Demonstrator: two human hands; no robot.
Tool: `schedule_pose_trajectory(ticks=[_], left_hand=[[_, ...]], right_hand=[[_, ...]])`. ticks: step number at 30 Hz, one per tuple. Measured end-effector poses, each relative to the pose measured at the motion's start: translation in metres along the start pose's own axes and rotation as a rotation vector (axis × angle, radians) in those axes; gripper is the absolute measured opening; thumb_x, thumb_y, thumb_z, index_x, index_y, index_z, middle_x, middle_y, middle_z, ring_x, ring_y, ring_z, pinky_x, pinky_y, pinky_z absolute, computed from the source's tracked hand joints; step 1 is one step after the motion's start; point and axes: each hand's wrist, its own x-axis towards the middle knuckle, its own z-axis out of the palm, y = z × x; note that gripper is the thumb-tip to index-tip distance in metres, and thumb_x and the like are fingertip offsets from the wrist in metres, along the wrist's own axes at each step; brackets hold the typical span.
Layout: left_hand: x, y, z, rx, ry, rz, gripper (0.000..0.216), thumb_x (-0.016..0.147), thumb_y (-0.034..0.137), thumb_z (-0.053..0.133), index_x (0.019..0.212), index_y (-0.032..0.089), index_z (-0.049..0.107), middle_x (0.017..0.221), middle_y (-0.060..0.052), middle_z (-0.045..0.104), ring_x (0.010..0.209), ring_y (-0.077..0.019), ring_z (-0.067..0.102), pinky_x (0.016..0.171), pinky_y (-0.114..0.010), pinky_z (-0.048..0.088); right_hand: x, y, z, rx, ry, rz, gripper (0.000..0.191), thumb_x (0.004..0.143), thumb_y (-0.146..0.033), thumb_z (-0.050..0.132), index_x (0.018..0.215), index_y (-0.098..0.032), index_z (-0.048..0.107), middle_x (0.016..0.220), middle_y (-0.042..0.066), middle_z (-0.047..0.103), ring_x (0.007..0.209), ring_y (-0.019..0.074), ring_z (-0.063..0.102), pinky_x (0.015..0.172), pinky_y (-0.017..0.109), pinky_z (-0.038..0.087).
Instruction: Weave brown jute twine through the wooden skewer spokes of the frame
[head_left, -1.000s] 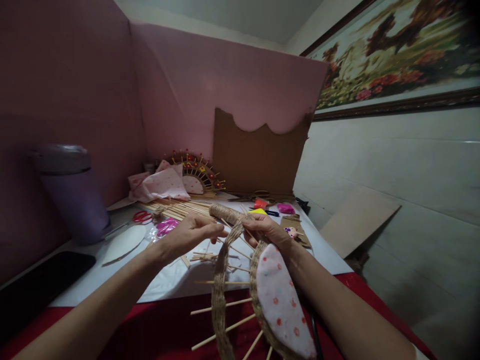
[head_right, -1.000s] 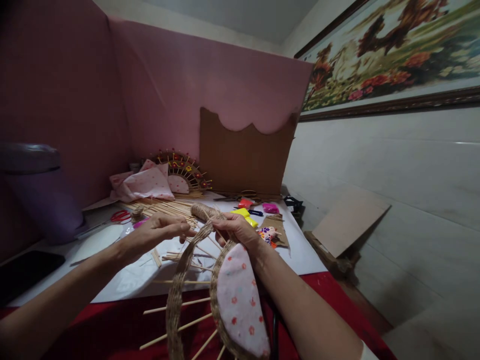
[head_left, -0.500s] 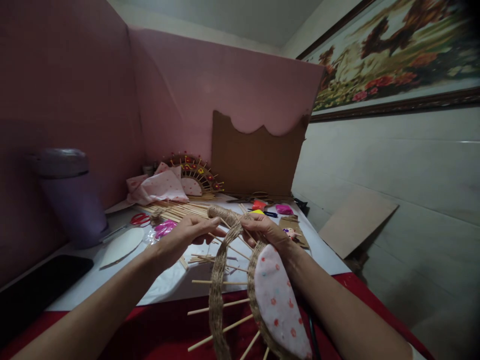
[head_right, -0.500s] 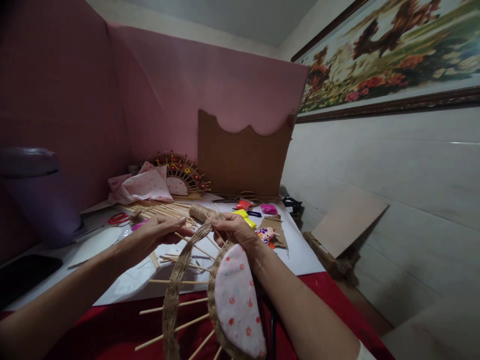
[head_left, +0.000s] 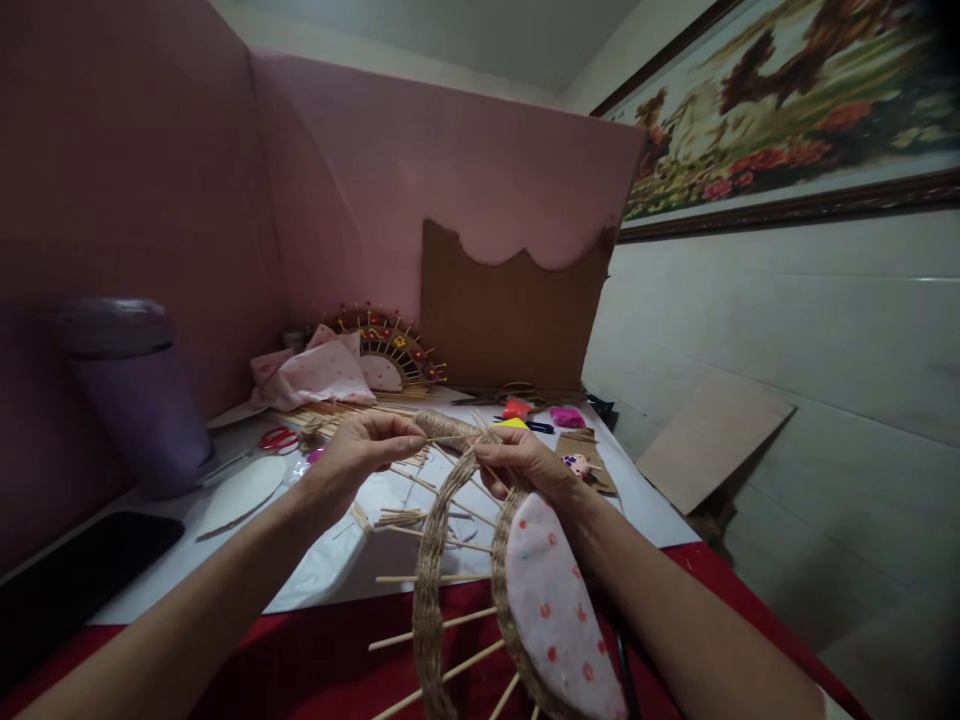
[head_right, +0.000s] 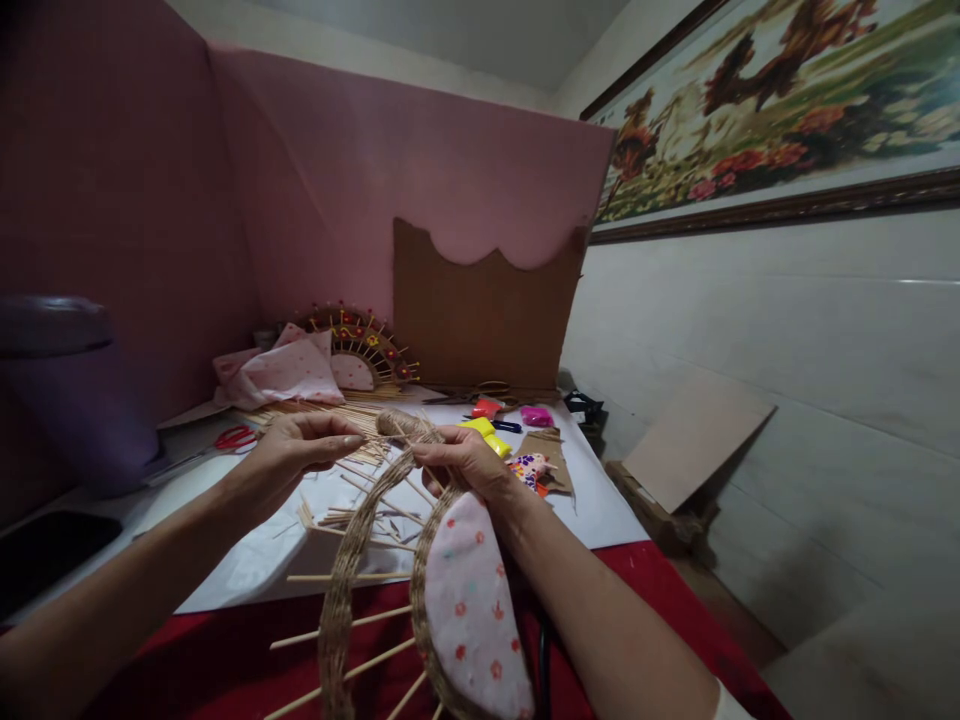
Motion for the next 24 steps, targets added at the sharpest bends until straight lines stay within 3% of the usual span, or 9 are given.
schedule_pose_trajectory(ticks=[6,10,13,18,24], left_hand=[[0.0,0.001,0.008,0.09,-0.047,-0.137,0.014,0.059,0.027,0.069,0.062,0.014,0.063,0.052,0.004,0.051,0.049,-0.0074,0.036,0.049,-0.022,0.025],[-0.001,0.001,0.011,0.068,-0.236,-0.205,0.012,0.058,0.024,0.068,0.061,0.013,0.064,0.054,0.002,0.054,0.051,-0.0086,0.041,0.051,-0.022,0.027],[-0.003,0.001,0.008,-0.013,-0.33,-0.204,0.01,0.062,0.023,0.067,0.064,0.014,0.065,0.051,0.004,0.049,0.046,-0.0062,0.032,0.047,-0.022,0.021],[-0.004,-0.002,0.005,-0.038,-0.359,-0.202,0.007,0.064,0.02,0.066,0.065,0.014,0.066,0.05,0.004,0.047,0.046,-0.0062,0.031,0.047,-0.022,0.02],[-0.003,-0.007,0.007,-0.04,-0.382,-0.215,0.007,0.062,0.019,0.067,0.065,0.013,0.066,0.056,0.002,0.054,0.049,-0.0068,0.038,0.049,-0.021,0.024]], right_hand=[[-0.004,-0.002,0.007,0.001,0.014,-0.012,0.022,0.062,-0.027,0.071,0.063,-0.011,0.056,0.043,-0.005,0.05,0.032,0.0049,0.045,0.031,0.016,0.021],[-0.004,-0.001,0.005,-0.084,0.005,0.004,0.023,0.064,-0.028,0.069,0.06,-0.011,0.056,0.04,-0.003,0.051,0.031,0.0043,0.043,0.033,0.017,0.02],[-0.004,-0.001,0.004,-0.09,0.021,-0.003,0.023,0.063,-0.03,0.071,0.066,-0.009,0.06,0.043,-0.002,0.053,0.032,0.0049,0.044,0.033,0.017,0.021],[-0.004,-0.003,0.007,-0.026,0.068,0.0,0.033,0.058,-0.03,0.074,0.081,-0.009,0.064,0.047,-0.003,0.054,0.033,0.0059,0.046,0.033,0.017,0.025],[-0.004,0.0,0.006,-0.016,0.053,-0.039,0.027,0.06,-0.027,0.072,0.078,-0.01,0.061,0.048,-0.003,0.053,0.032,0.0062,0.046,0.031,0.016,0.023]])
